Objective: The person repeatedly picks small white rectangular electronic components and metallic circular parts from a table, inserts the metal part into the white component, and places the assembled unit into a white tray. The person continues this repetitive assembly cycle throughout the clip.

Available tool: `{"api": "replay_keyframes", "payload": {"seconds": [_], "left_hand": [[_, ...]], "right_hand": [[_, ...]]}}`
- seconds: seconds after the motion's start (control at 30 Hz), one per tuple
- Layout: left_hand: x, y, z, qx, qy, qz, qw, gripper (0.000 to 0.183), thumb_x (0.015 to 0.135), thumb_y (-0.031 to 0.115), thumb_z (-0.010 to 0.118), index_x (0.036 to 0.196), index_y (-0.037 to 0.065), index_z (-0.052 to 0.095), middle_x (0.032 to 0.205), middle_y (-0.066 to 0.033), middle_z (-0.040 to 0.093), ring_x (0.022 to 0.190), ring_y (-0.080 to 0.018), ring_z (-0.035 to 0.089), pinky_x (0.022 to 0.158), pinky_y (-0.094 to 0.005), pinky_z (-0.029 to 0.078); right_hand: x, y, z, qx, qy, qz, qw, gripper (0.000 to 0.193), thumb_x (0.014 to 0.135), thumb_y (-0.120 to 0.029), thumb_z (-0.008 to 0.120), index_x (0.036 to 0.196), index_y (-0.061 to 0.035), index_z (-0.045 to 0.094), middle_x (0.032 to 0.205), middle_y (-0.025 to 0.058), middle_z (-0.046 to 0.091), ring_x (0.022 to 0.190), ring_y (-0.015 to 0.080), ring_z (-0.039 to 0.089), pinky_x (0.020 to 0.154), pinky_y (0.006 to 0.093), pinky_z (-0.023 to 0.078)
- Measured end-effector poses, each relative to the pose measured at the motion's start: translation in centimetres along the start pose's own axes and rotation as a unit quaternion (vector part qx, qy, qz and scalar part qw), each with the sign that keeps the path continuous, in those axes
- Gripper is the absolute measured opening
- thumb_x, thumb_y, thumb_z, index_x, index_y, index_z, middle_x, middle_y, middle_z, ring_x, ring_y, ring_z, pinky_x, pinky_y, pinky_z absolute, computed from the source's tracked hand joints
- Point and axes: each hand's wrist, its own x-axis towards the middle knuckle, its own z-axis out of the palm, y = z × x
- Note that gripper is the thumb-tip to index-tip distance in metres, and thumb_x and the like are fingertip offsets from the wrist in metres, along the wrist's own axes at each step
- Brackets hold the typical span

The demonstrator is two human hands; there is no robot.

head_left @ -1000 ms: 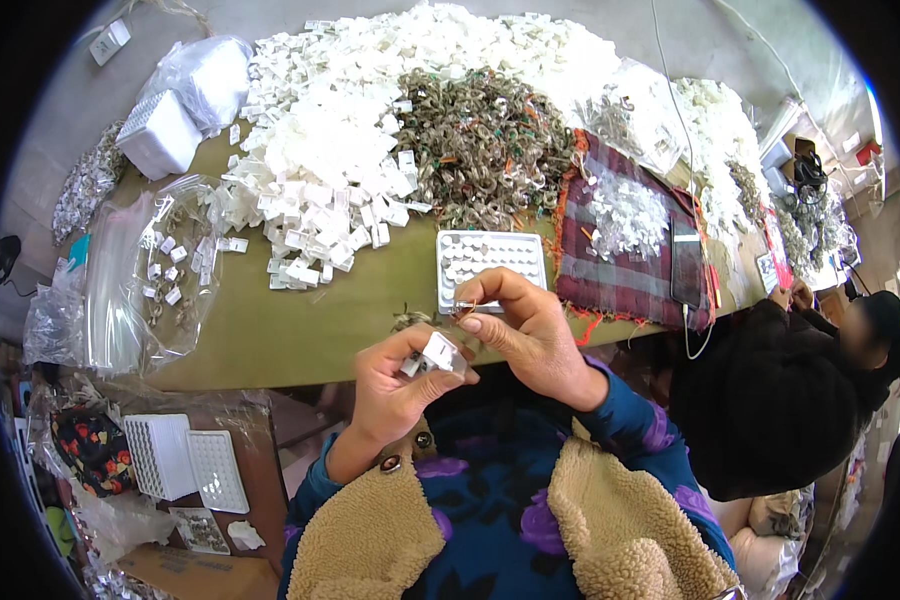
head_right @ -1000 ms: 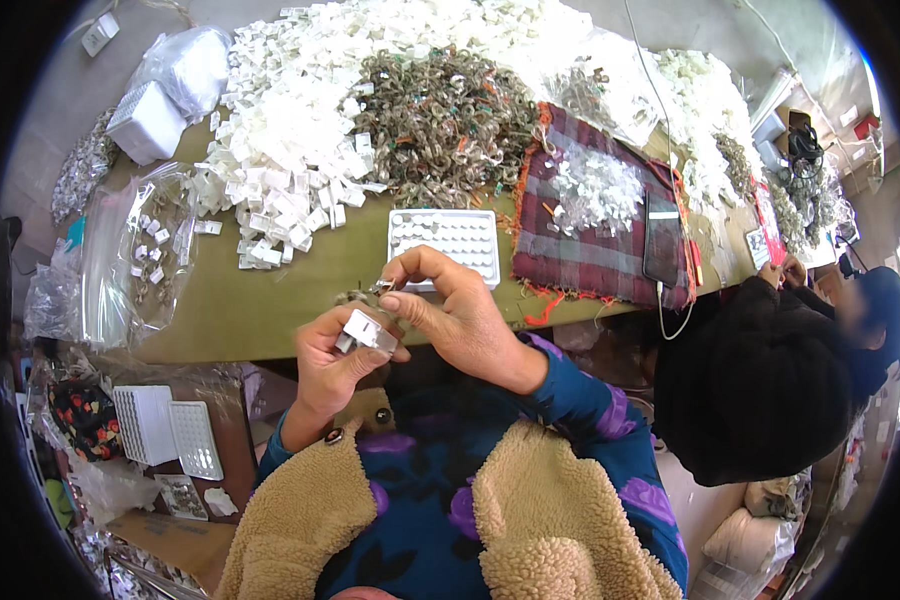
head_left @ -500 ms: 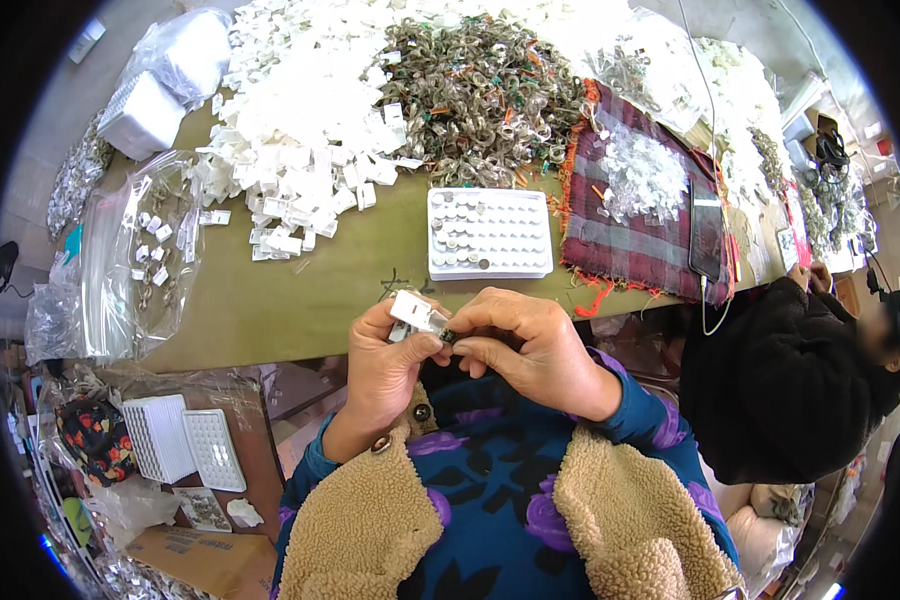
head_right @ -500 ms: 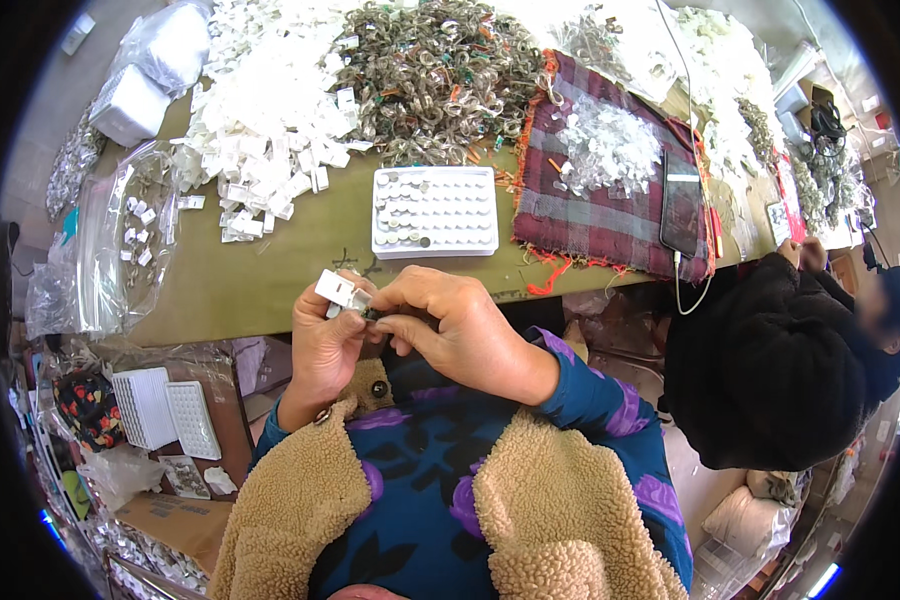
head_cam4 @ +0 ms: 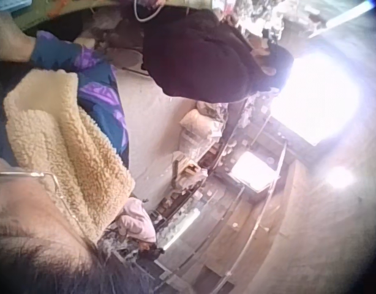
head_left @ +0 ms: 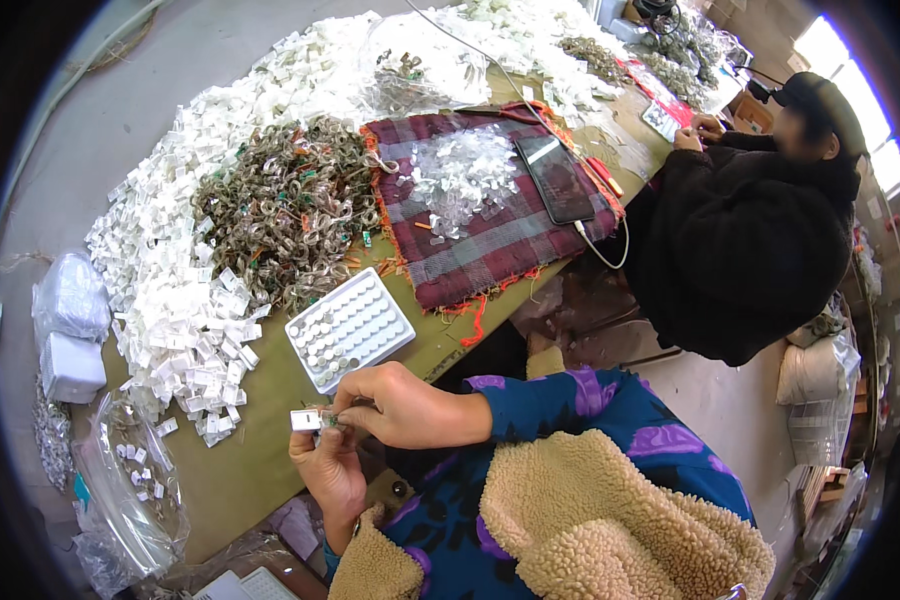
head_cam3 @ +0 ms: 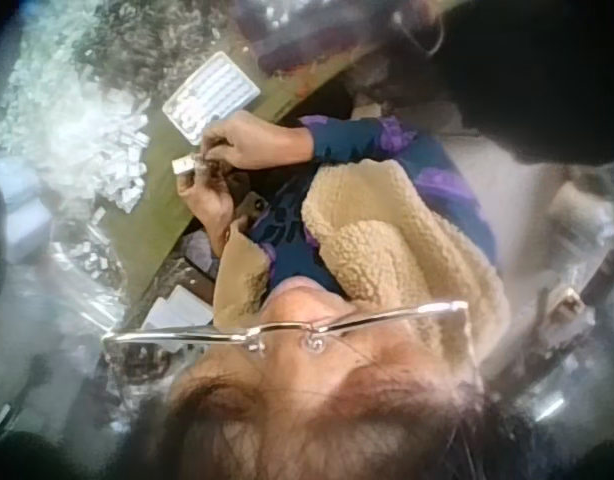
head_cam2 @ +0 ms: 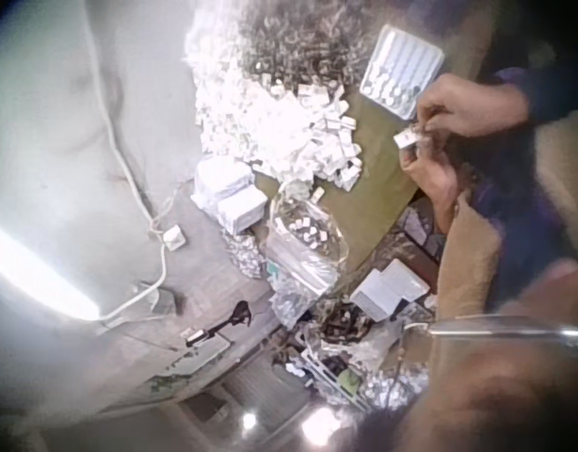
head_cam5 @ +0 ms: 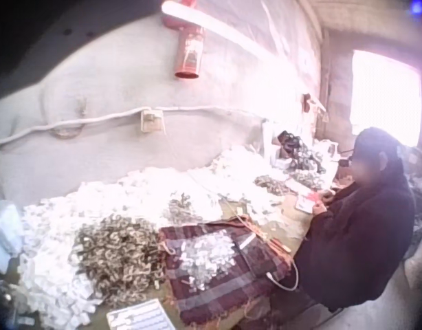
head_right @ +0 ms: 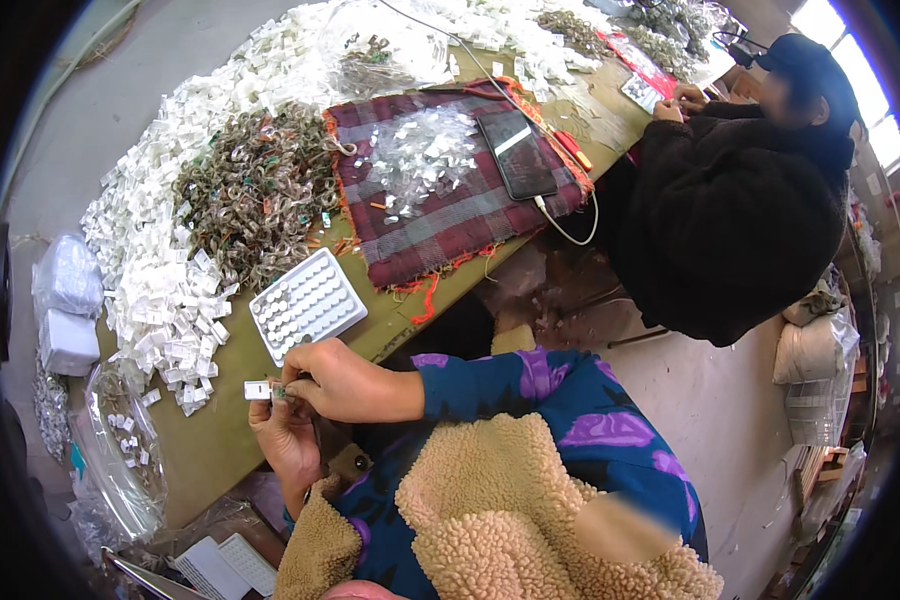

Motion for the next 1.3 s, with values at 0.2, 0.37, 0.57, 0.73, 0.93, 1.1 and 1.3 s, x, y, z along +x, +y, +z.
{"api": "replay_keyframes", "payload": {"seconds": [0.2, 0.37, 0.57, 0.73, 0.93, 1.1, 1.3], "left_hand": [[-0.1, 0.8, 1.6, 0.015, 0.000, -0.049, 0.999, 0.034, 0.089, 0.012, 0.074, 0.117, 0.004, 0.057, 0.097, -0.0018, 0.064, 0.078, -0.0097, 0.060, 0.063, -0.0229, 0.048], [-0.3, 0.5, 2.5, -0.030, 0.000, -0.058, 0.998, 0.020, 0.080, -0.004, 0.070, 0.099, -0.002, 0.064, 0.087, -0.0078, 0.067, 0.071, -0.0145, 0.063, 0.062, -0.0266, 0.052], [-0.7, 1.6, 2.5, -0.016, -0.043, -0.044, 0.998, 0.018, 0.079, -0.003, 0.077, 0.095, -0.003, 0.069, 0.088, -0.0111, 0.070, 0.075, -0.0183, 0.069, 0.064, -0.0281, 0.058], [-0.9, 2.6, 1.8, -0.050, -0.058, -0.095, 0.993, 0.015, 0.086, 0.003, 0.074, 0.099, -0.004, 0.069, 0.095, -0.0147, 0.071, 0.083, -0.0223, 0.072, 0.069, -0.0320, 0.062], [-0.9, 2.3, 1.4, -0.093, -0.059, -0.088, 0.990, 0.017, 0.089, 0.004, 0.071, 0.104, -0.004, 0.067, 0.097, -0.0154, 0.071, 0.084, -0.0231, 0.072, 0.073, -0.0341, 0.063], [-0.9, 2.2, 1.1, -0.091, -0.068, -0.075, 0.991, 0.016, 0.088, 0.001, 0.071, 0.103, -0.004, 0.067, 0.099, -0.0149, 0.071, 0.086, -0.0220, 0.071, 0.074, -0.0334, 0.063], [-0.4, 1.4, 1.0, -0.143, -0.005, -0.057, 0.988, 0.014, 0.089, 0.002, 0.071, 0.102, -0.004, 0.067, 0.101, -0.0146, 0.071, 0.088, -0.0219, 0.070, 0.075, -0.0326, 0.061]], "right_hand": [[0.7, -0.4, -1.6, 0.166, -0.068, 0.277, 0.944, 0.009, 0.083, -0.002, 0.067, 0.086, 0.0056, 0.064, 0.071, 0.0113, 0.067, 0.062, 0.0147, 0.063, 0.057, 0.0307, 0.051], [-0.2, -0.7, -1.4, -0.115, -0.044, -0.078, 0.989, 0.008, 0.084, 0.003, 0.068, 0.092, 0.0037, 0.067, 0.082, 0.0156, 0.067, 0.071, 0.0267, 0.067, 0.064, 0.0328, 0.052], [0.2, -1.8, -2.4, 0.098, -0.114, 0.169, 0.974, 0.005, 0.091, 0.000, 0.067, 0.093, 0.0045, 0.067, 0.076, 0.0034, 0.065, 0.059, 0.0063, 0.057, 0.052, 0.0215, 0.044], [1.0, -2.3, -2.7, 0.176, -0.140, 0.301, 0.927, 0.013, 0.094, -0.007, 0.067, 0.098, 0.0044, 0.063, 0.072, 0.0045, 0.062, 0.048, 0.0051, 0.049, 0.042, 0.0203, 0.037], [0.5, -2.5, -1.2, 0.113, -0.096, 0.245, 0.958, 0.010, 0.094, -0.006, 0.067, 0.097, 0.0038, 0.065, 0.073, 0.0040, 0.064, 0.053, 0.0074, 0.055, 0.047, 0.0221, 0.043], [0.1, -2.2, -0.9, -0.046, -0.105, 0.012, 0.993, 0.009, 0.086, 0.001, 0.070, 0.095, 0.0035, 0.069, 0.076, 0.0085, 0.069, 0.063, 0.0180, 0.064, 0.062, 0.0299, 0.054], [0.1, -0.6, 0.1, -0.209, -0.079, -0.170, 0.960, 0.033, 0.078, -0.002, 0.074, 0.110, 0.0005, 0.066, 0.084, 0.0102, 0.057, 0.069, 0.0274, 0.060, 0.060, 0.0363, 0.050]]}}
